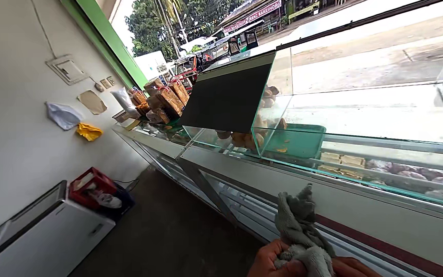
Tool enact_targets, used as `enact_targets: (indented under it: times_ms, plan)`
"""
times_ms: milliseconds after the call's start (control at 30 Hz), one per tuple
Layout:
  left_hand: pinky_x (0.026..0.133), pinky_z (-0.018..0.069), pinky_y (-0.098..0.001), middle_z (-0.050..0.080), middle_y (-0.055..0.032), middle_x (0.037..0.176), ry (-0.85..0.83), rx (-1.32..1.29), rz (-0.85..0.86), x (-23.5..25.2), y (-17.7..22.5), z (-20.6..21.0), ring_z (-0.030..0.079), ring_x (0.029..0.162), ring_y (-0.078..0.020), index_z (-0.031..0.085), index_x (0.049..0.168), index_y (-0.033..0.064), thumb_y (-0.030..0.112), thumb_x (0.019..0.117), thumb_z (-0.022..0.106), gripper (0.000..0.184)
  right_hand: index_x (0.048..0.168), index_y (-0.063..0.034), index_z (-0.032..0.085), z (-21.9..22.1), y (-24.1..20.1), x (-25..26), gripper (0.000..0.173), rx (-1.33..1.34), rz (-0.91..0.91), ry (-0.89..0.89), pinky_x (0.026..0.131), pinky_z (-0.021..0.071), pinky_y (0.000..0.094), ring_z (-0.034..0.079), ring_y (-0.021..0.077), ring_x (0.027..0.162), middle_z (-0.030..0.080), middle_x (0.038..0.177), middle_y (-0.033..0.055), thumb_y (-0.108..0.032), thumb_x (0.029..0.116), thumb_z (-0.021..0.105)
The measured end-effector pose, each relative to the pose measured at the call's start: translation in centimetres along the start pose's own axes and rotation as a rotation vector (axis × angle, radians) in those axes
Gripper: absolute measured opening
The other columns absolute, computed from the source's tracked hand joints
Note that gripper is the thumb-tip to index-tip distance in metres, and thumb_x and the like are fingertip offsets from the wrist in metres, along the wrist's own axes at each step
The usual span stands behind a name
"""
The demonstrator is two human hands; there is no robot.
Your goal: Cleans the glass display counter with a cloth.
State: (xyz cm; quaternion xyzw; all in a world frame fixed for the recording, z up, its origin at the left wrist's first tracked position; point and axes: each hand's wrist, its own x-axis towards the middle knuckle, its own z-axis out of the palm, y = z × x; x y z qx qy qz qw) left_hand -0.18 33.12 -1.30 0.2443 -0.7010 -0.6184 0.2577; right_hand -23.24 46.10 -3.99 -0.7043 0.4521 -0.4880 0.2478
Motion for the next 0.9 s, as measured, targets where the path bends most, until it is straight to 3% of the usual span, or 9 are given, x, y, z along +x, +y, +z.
enact_targets:
  times_ms: [133, 267, 367, 467, 567, 667, 733, 800, 900]
  plan:
    - [0.083, 0.0547, -0.0246, 0.069, -0.0060, 0.097, 0.067, 0.038, -0.077, -1.9, -3.2, -1.9, 0.064, 0.087, -0.0026, 0.064, 0.111, -0.0105, 0.016, 0.0962, 0.064, 0.030, 0.099, 0.0130, 0.069, 5.5, 4.2, 1.3, 0.019, 0.023, 0.034, 0.019, 0.084, 0.0590, 0.0412, 0.071, 0.0288, 0.090, 0.070, 0.097, 0.0257, -0.005, 0.0937, 0.065]
    - [0.079, 0.0590, -0.0249, 0.073, 0.0022, 0.094, 0.326, -0.028, -0.075, -3.5, -5.2, -6.6, 0.069, 0.083, -0.0028, 0.067, 0.111, 0.0003, 0.030, 0.0989, 0.064, 0.032, 0.091, 0.0025, 0.068, 5.6, 5.0, 2.8, 0.027, 0.187, 0.074, 0.112, 0.071, 0.0553, 0.0240, 0.064, 0.0078, 0.075, 0.068, 0.081, 0.0084, -0.023, 0.1007, 0.066]
    - [0.077, 0.0597, -0.0254, 0.072, 0.0043, 0.088, 0.550, -0.090, -0.105, -3.2, -5.1, -8.5, 0.069, 0.080, -0.0037, 0.066, 0.107, 0.0045, 0.015, 0.1046, 0.050, 0.019, 0.093, -0.0131, 0.067, 5.4, 4.0, 4.6, 0.021, 0.291, 0.120, 0.215, 0.065, 0.0510, 0.0098, 0.059, -0.0093, 0.071, 0.065, 0.078, -0.0120, -0.032, 0.1011, 0.065]
    - [0.075, 0.0606, -0.0269, 0.071, 0.0024, 0.085, 0.778, -0.257, -0.099, -1.9, -4.0, -10.1, 0.070, 0.077, -0.0063, 0.062, 0.105, 0.0041, 0.006, 0.1050, 0.039, 0.023, 0.089, -0.0088, 0.064, 4.9, 3.7, 6.2, 0.024, 0.300, -0.017, 0.027, 0.069, 0.0484, 0.0105, 0.057, -0.0056, 0.075, 0.060, 0.078, -0.0055, -0.029, 0.1023, 0.064]
    - [0.078, 0.0605, -0.0292, 0.071, 0.0000, 0.085, 0.846, -0.327, -0.065, -1.0, -3.3, -11.8, 0.070, 0.080, -0.0084, 0.059, 0.105, 0.0033, 0.004, 0.1064, 0.037, 0.023, 0.086, -0.0033, 0.065, 5.5, 3.7, 6.5, 0.030, 0.163, -0.075, -0.114, 0.069, 0.0473, 0.0114, 0.057, -0.0015, 0.075, 0.060, 0.076, 0.0024, -0.030, 0.1012, 0.064]
    - [0.080, 0.0555, -0.0258, 0.067, -0.0025, 0.086, 0.568, 0.296, -0.039, 0.7, -3.9, -12.7, 0.065, 0.080, -0.0057, 0.065, 0.101, -0.0049, 0.007, 0.1015, 0.054, 0.016, 0.112, -0.0043, 0.072, 5.4, 3.6, 7.3, 0.035, -0.088, 0.036, -0.078, 0.072, 0.0551, 0.0204, 0.064, 0.0080, 0.081, 0.067, 0.092, 0.0093, -0.036, 0.1001, 0.063]
    - [0.086, 0.0556, -0.0456, 0.071, -0.0173, 0.099, 0.170, 0.824, -0.141, 3.2, -4.0, -11.4, 0.070, 0.093, -0.0262, 0.071, 0.105, -0.0064, 0.021, 0.1024, 0.059, 0.030, 0.127, -0.0059, 0.069, 5.0, 3.0, 9.2, 0.040, -0.128, 0.058, -0.094, 0.080, 0.0570, 0.0250, 0.067, 0.0108, 0.091, 0.069, 0.104, 0.0104, -0.036, 0.1042, 0.056]
    - [0.094, 0.0509, -0.0587, 0.068, -0.0243, 0.119, -0.284, 1.092, -0.320, 5.7, -4.6, -8.3, 0.065, 0.115, -0.0398, 0.067, 0.121, -0.0038, 0.023, 0.1072, 0.050, 0.034, 0.121, -0.0054, 0.071, 5.5, 2.2, 12.1, 0.038, -0.027, -0.002, -0.131, 0.088, 0.0569, 0.0218, 0.067, 0.0043, 0.098, 0.071, 0.108, 0.0040, -0.034, 0.1081, 0.049]
    - [0.100, 0.0464, -0.0617, 0.060, -0.0278, 0.135, -0.774, 1.325, -0.349, 7.8, -7.7, -2.1, 0.055, 0.129, -0.0452, 0.062, 0.127, -0.0110, 0.005, 0.1070, 0.040, 0.033, 0.117, -0.0076, 0.073, 9.8, 0.3, 17.1, 0.041, 0.016, -0.031, -0.348, 0.091, 0.0564, 0.0251, 0.067, 0.0039, 0.101, 0.071, 0.110, 0.0002, -0.034, 0.1088, 0.042]
